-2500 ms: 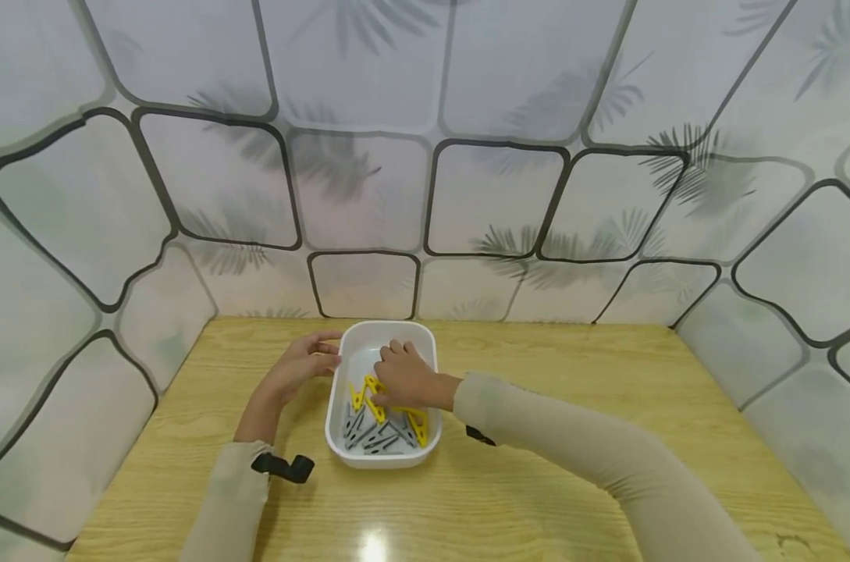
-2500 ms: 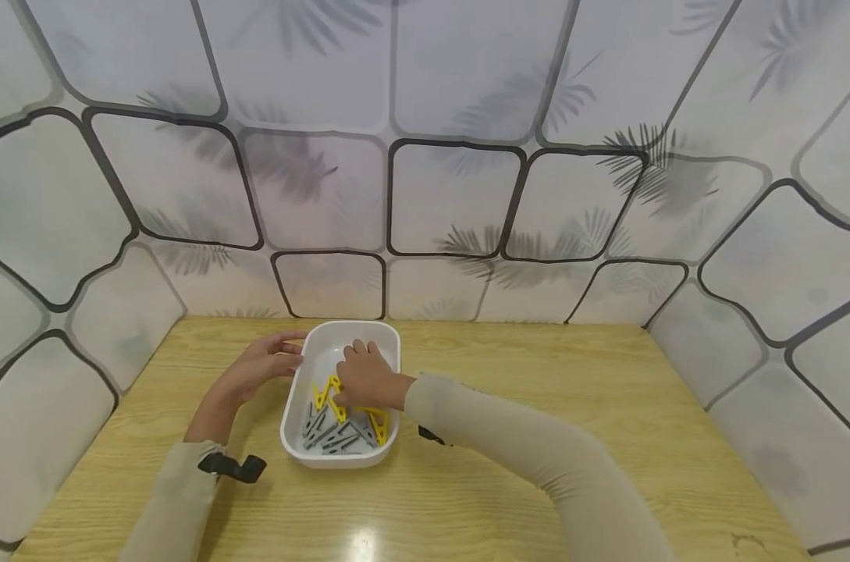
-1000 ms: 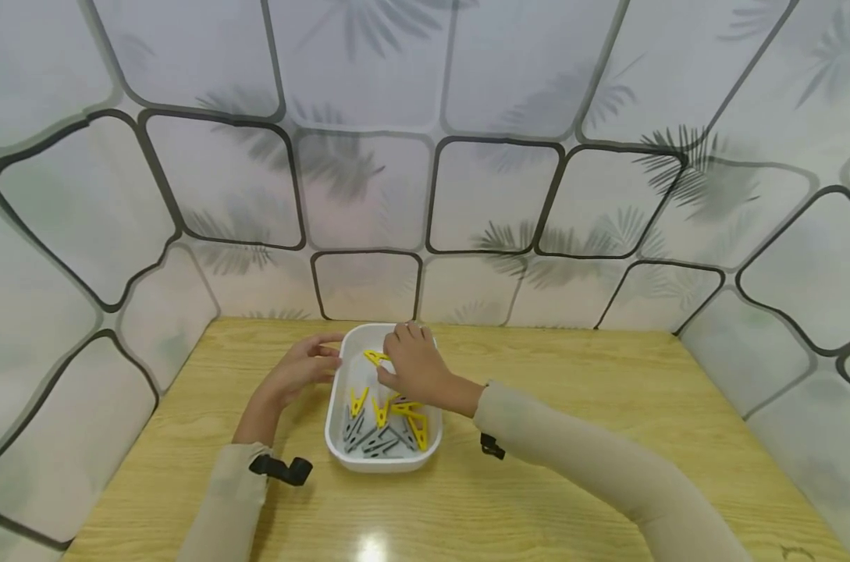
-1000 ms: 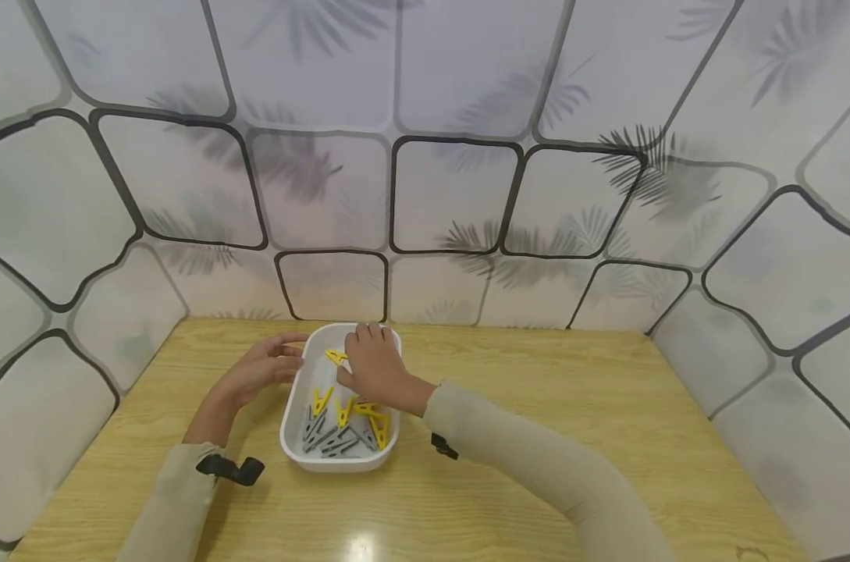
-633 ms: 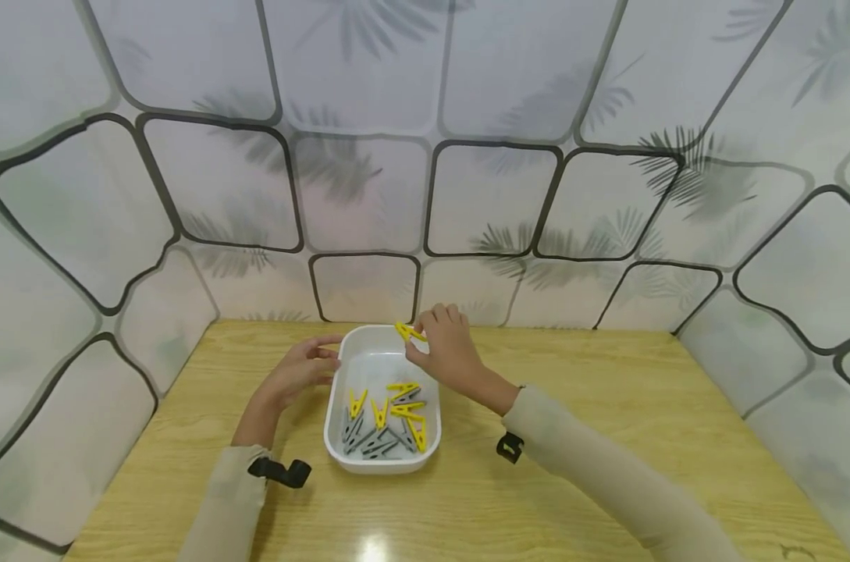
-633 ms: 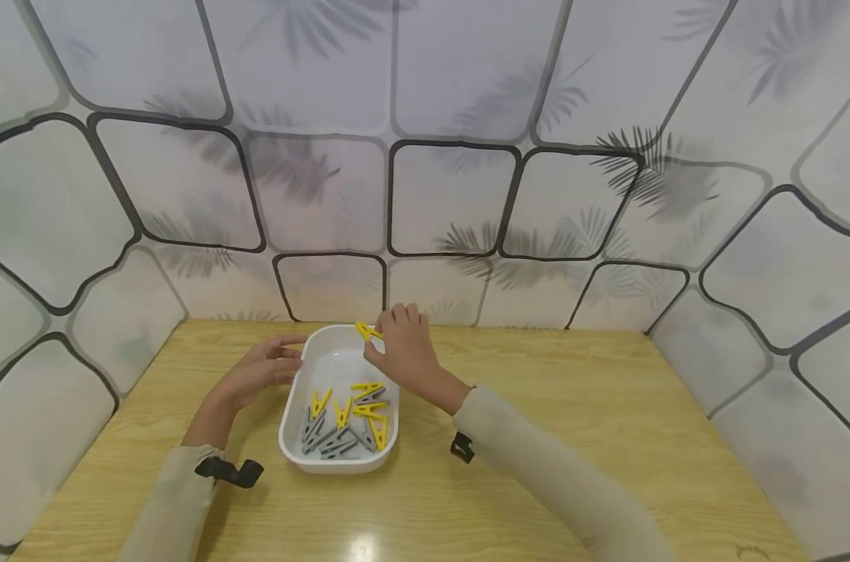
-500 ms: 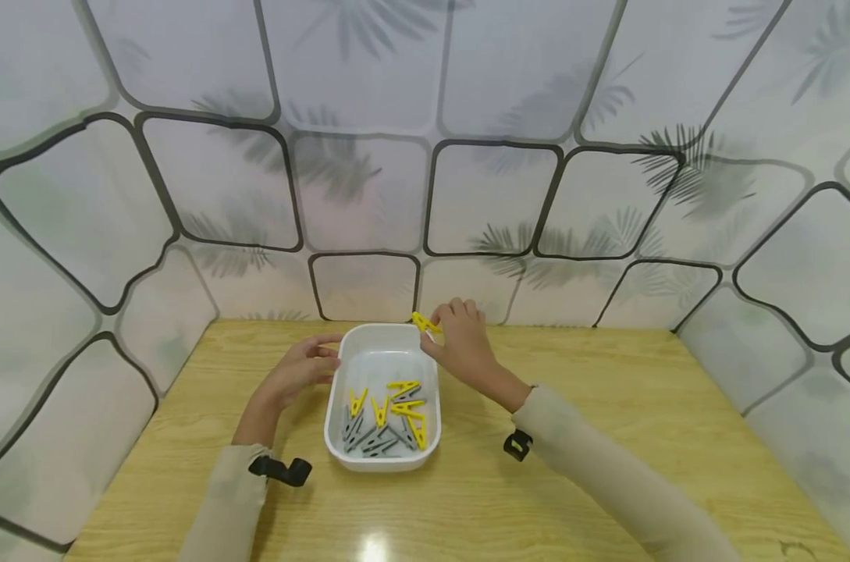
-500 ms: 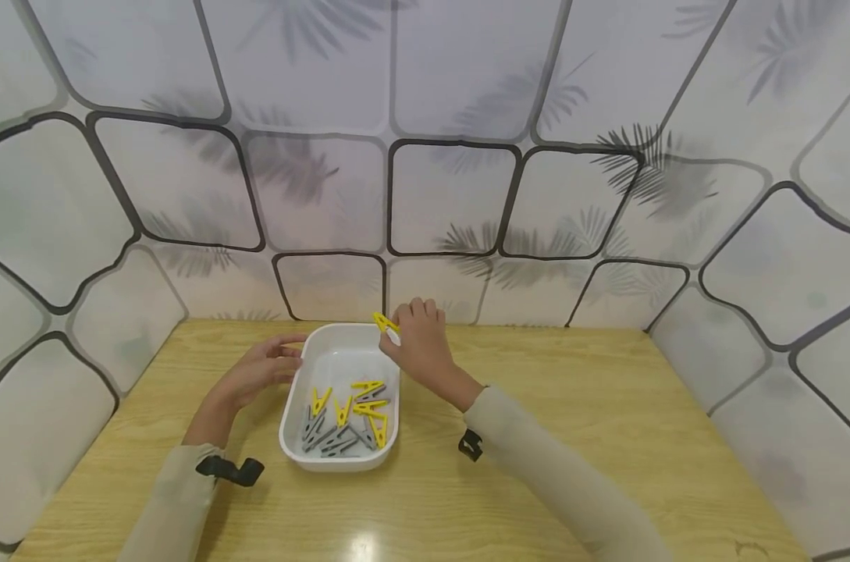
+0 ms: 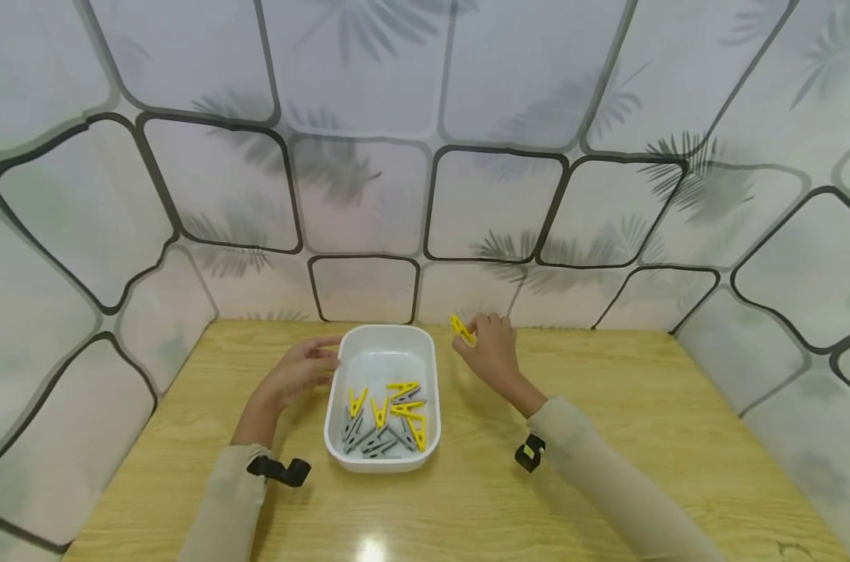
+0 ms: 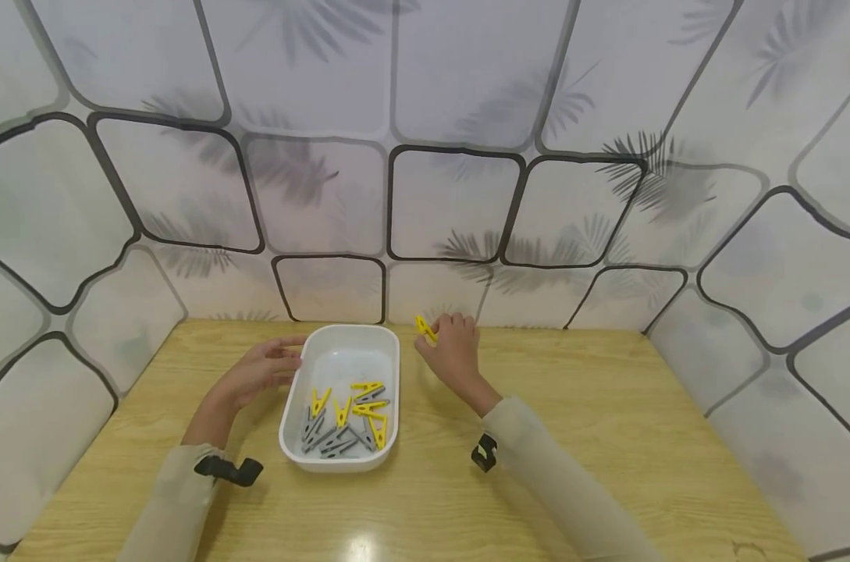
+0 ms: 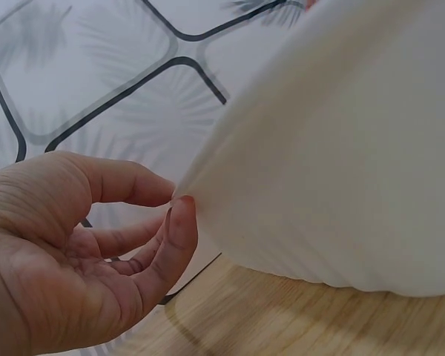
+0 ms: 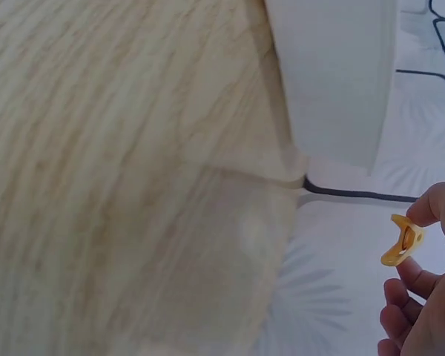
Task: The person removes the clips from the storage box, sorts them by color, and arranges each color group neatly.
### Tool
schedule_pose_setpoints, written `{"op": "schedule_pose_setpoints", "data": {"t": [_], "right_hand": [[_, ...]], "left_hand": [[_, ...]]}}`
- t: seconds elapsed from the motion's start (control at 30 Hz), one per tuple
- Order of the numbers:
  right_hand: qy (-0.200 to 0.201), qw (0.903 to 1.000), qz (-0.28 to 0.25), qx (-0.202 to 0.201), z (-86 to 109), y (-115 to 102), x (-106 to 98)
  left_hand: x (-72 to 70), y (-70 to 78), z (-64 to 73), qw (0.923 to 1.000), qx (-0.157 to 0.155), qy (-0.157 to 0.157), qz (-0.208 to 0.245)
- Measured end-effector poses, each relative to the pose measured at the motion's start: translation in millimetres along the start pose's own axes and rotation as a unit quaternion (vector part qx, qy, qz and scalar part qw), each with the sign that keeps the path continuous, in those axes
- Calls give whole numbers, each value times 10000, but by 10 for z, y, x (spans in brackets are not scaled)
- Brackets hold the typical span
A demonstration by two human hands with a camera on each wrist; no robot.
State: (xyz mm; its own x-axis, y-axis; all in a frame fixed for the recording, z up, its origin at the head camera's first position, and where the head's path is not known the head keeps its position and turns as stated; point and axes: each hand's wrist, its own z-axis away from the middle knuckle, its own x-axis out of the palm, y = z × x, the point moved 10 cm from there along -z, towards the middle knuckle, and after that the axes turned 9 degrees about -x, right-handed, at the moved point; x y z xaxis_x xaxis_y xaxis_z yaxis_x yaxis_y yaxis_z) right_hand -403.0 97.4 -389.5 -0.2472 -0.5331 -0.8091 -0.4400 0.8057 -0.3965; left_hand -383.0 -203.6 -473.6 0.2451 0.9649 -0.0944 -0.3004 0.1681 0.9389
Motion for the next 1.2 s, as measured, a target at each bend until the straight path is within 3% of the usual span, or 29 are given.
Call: {"op": "schedule_pose_setpoints", "data": {"t": [0.17,0.33,0.8,1.2], "right_hand": [[-298,9985,-45,458,59,217,162],[-500,9960,235,708,92,356,331],[-648,9946,504,628,242,425,642],[-723,9917,786,716,235,392,628]], "left_hand": [[11,-29,-20,9999,-138,-78,9],[-1,-62,-32,9997,-226,-78,44],[-4,-68,-30,9997,-134,-145,123],[2,-68,-26,9997,-112,-193,84]]}}
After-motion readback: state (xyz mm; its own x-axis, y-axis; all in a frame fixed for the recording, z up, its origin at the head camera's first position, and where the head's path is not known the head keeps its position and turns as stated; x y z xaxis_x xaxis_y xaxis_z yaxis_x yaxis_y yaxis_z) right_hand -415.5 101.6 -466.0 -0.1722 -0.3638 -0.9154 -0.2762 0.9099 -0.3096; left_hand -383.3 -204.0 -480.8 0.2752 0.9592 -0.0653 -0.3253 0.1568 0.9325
